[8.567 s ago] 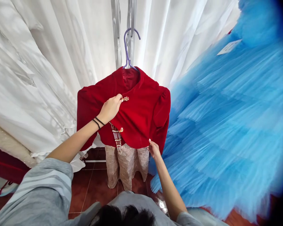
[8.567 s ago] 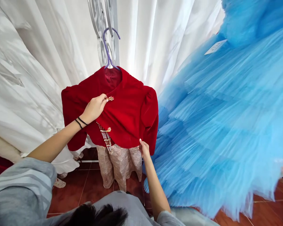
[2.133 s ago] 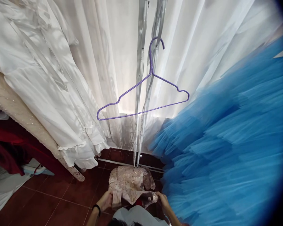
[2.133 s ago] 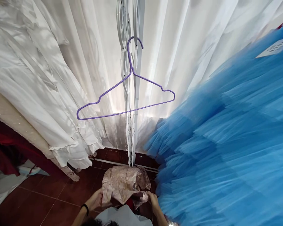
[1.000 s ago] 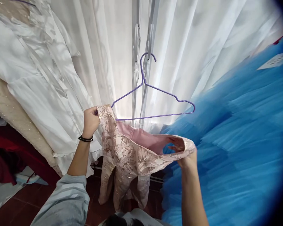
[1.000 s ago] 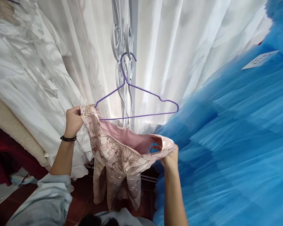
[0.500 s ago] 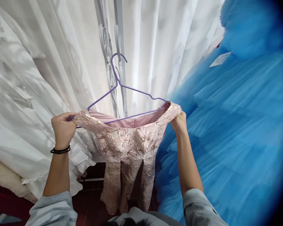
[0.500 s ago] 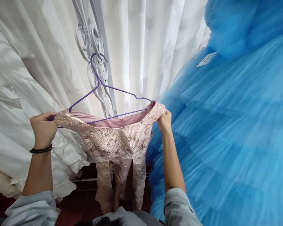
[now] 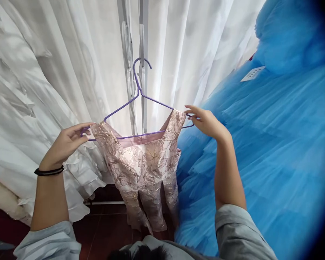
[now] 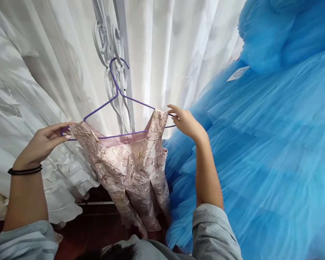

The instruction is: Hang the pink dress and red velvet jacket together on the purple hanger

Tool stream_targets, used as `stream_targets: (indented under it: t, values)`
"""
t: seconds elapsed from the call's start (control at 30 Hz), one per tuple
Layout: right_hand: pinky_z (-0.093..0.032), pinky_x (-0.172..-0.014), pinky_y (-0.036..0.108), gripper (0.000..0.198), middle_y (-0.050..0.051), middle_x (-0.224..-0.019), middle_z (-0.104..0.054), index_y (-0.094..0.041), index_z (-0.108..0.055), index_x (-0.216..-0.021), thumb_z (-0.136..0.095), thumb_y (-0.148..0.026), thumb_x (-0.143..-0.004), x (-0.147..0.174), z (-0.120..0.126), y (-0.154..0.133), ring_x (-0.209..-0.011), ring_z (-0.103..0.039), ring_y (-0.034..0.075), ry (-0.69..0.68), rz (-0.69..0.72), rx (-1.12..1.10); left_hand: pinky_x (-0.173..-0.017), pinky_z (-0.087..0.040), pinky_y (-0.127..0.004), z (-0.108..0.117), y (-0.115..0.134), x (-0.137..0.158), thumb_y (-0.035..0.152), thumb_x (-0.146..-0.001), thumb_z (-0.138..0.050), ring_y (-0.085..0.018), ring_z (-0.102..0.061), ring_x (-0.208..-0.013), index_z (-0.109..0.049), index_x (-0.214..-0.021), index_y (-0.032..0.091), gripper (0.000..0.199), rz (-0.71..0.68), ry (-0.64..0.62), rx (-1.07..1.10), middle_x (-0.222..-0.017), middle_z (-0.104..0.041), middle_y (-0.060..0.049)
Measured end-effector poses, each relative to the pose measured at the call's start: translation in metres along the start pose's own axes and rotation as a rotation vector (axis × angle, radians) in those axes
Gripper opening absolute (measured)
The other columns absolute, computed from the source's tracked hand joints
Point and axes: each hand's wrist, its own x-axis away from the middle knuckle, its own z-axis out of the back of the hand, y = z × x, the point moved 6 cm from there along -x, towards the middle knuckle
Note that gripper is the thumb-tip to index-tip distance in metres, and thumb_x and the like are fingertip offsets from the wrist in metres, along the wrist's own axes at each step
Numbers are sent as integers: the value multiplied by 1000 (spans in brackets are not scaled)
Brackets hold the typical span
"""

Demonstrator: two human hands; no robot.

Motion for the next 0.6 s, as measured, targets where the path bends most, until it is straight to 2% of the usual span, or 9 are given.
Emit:
stream_targets:
  t: [0.07,0.2,0.27,0.33,0.4,0.43,0.5,0.57,0.6]
  values:
    - [-50,-74,30,40,6,-97,-74,-17,-70,-120,-51,-17,-86,10,-3,-7,-79,-65,18,65,-2,-16,-82,-51,-28,2,0,0,46,-72,-77,-21,-64,-95,-72,-114,14,53,13,39,59,-111,-73,-9]
    - [-48,-67,29,29,5,-76,-73,-16,-79,-98,-60,-34,-87,29,-8,-28,-65,-62,16,202,-45,77,-71,-49,-25,12,16,-7,47,-73,-78,-14,-60,-74,-74,-88,9,40,-114,362,-35,-82,-72,-6]
    - [-49,-66,28,29,5,-77,-74,-17,-79,-96,-63,-39,-86,36,-9,-33,-64,-62,15,238,-48,33,-71,-49,-24,15,23,-12,42,-76,-77,-12,-60,-73,-74,-87,8,36,-182,451,-50,-81,-72,-5]
    - [-51,-67,27,32,7,-90,-76,-18,-78,-102,-64,-41,-85,42,-15,-23,-71,-65,16,263,-59,-103,-78,-50,-24,18,20,-17,42,-77,-77,-13,-61,-81,-73,-96,8,40,-231,495,-3,-91,-73,-7]
    - [-54,-68,27,46,8,-120,-71,-20,-71,-122,-66,-44,-83,52,-35,4,-87,-67,18,264,-103,-319,-84,-50,-25,18,0,-17,46,-75,-76,-15,-61,-96,-66,-118,9,57,-234,500,129,-112,-69,-10]
    - [-55,-69,27,58,9,-134,-64,-22,-63,-133,-68,-46,-81,61,-51,21,-96,-67,19,263,-146,-438,-86,-50,-25,16,-19,-14,49,-74,-75,-16,-60,-104,-60,-129,13,67,-173,494,217,-125,-65,-10]
    - [-56,-73,28,81,12,-152,-47,-24,-46,-147,-72,-50,-75,93,-94,59,-107,-65,20,275,-306,-636,-87,-50,-24,3,-72,3,55,-72,-69,-17,-57,-113,-50,-136,20,75,87,444,358,-140,-55,-8]
    - [-56,-78,29,86,16,-147,-51,-19,-47,-145,-76,-50,-70,145,-143,89,-108,-64,21,308,-581,-709,-81,-51,-25,-24,-132,42,60,-71,-63,-19,-59,-110,-56,-121,22,63,453,343,366,-137,-57,-8]
    - [-56,-80,31,78,16,-137,-59,-16,-55,-137,-77,-49,-70,174,-167,95,-106,-64,21,292,-705,-716,-77,-52,-28,-40,-155,68,61,-71,-63,-22,-61,-107,-59,-111,20,57,553,291,348,-129,-61,-11]
